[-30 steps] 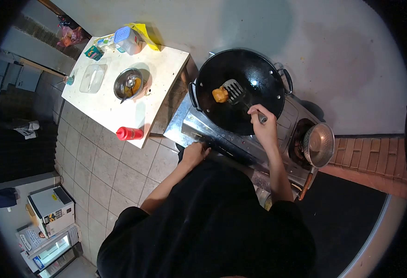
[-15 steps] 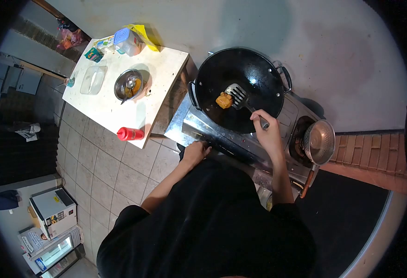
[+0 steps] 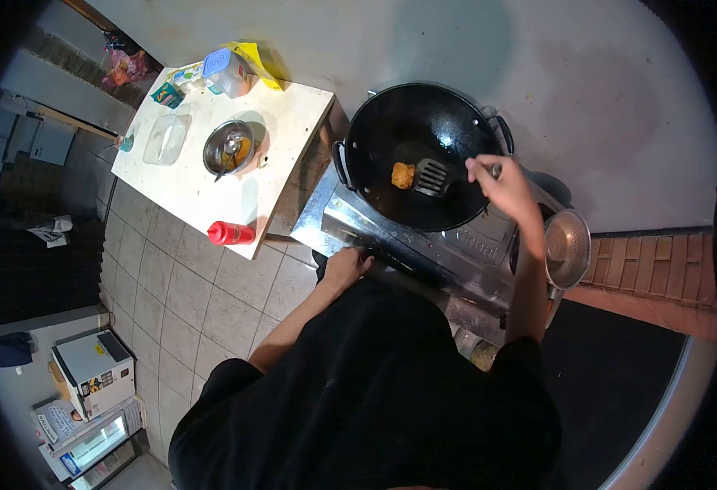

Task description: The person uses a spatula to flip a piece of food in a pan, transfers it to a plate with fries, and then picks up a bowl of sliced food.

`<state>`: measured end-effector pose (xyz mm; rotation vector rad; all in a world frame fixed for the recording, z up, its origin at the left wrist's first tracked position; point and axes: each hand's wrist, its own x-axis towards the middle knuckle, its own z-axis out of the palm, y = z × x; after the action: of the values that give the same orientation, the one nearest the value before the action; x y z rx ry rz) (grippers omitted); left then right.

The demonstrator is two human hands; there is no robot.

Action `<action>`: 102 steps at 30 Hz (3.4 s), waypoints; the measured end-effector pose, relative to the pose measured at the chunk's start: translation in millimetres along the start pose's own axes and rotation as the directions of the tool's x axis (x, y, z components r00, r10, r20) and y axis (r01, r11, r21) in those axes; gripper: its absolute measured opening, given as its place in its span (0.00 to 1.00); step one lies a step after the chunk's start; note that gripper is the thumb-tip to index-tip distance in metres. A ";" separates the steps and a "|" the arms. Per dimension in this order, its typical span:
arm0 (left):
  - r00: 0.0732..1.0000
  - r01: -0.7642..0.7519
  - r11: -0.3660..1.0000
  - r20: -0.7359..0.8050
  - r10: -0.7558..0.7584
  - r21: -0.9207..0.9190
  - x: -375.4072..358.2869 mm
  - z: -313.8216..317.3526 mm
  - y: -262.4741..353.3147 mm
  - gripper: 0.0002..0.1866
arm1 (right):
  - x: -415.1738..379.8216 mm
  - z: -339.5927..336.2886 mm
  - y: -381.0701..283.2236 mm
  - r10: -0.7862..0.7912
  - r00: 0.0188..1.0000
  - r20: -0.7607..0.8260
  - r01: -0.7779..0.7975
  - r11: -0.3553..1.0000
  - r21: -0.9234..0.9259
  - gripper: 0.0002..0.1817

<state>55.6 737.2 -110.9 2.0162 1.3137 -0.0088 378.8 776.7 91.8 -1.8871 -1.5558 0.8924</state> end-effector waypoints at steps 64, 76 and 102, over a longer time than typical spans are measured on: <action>1.000 0.017 0.999 -0.016 -0.018 -0.047 -0.4 3.8 -0.8 0.18 | -104.6 146.7 10.5 0.114 0.927 -0.356 0.120 0.810 0.574 0.11; 1.000 0.007 0.998 -0.019 -0.008 -0.064 1.8 8.8 -5.3 0.17 | -110.8 151.3 21.1 0.224 0.939 -0.261 0.089 0.574 0.814 0.12; 1.000 0.005 1.000 -0.008 -0.005 0.012 -0.1 3.7 -0.1 0.18 | -128.0 156.4 30.0 0.168 0.955 -0.243 0.145 0.448 0.882 0.11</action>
<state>56.8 735.1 -113.7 2.0254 1.3261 -0.0113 262.5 643.8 -11.0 -1.1233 -0.5957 1.0732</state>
